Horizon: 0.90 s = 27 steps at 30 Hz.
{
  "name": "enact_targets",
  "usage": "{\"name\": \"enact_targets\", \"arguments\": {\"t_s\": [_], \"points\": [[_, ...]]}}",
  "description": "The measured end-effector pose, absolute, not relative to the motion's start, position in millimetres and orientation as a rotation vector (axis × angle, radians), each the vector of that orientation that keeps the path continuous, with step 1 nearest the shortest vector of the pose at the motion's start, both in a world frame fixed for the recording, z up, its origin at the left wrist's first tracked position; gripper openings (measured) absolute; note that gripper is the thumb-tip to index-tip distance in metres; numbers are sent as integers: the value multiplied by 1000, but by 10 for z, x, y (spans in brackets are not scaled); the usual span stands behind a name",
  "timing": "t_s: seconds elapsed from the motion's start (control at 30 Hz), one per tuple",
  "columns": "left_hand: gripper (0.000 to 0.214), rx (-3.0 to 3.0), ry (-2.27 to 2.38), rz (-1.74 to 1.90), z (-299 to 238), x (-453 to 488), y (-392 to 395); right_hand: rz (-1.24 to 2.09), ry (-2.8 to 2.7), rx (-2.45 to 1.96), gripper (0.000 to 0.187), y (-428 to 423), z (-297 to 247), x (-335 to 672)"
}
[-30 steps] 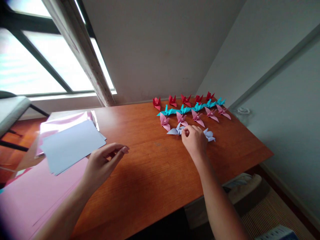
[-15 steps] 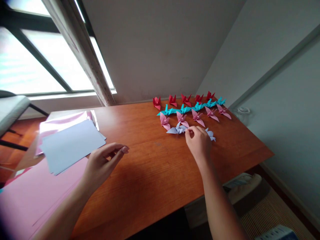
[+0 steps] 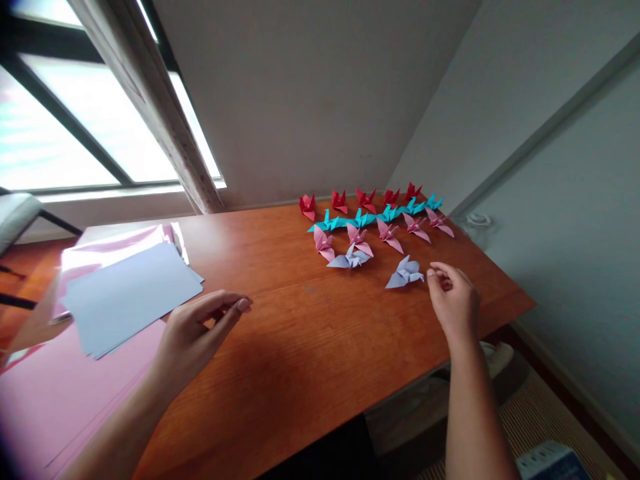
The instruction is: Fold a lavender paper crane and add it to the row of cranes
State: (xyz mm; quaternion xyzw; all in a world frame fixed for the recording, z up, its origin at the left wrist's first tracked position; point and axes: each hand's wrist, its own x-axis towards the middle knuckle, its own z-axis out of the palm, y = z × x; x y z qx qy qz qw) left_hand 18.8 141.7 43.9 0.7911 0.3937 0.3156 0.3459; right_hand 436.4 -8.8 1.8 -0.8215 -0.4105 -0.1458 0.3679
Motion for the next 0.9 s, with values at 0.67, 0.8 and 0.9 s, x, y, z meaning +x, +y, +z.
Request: {"name": "enact_targets", "arguments": {"t_s": [0.67,0.8,0.9], "points": [[24,2046,1040,822,398,186,1436,-307,-1130,-2142,26,111,-83,4292],[23,2042,1036,833,396,191,1441,-295,-1153,-2120,27,215,-89,4301],[23,2047,1041,827,397,191,1444,-280,-1177,-2111,26,262,-84,4291]]}}
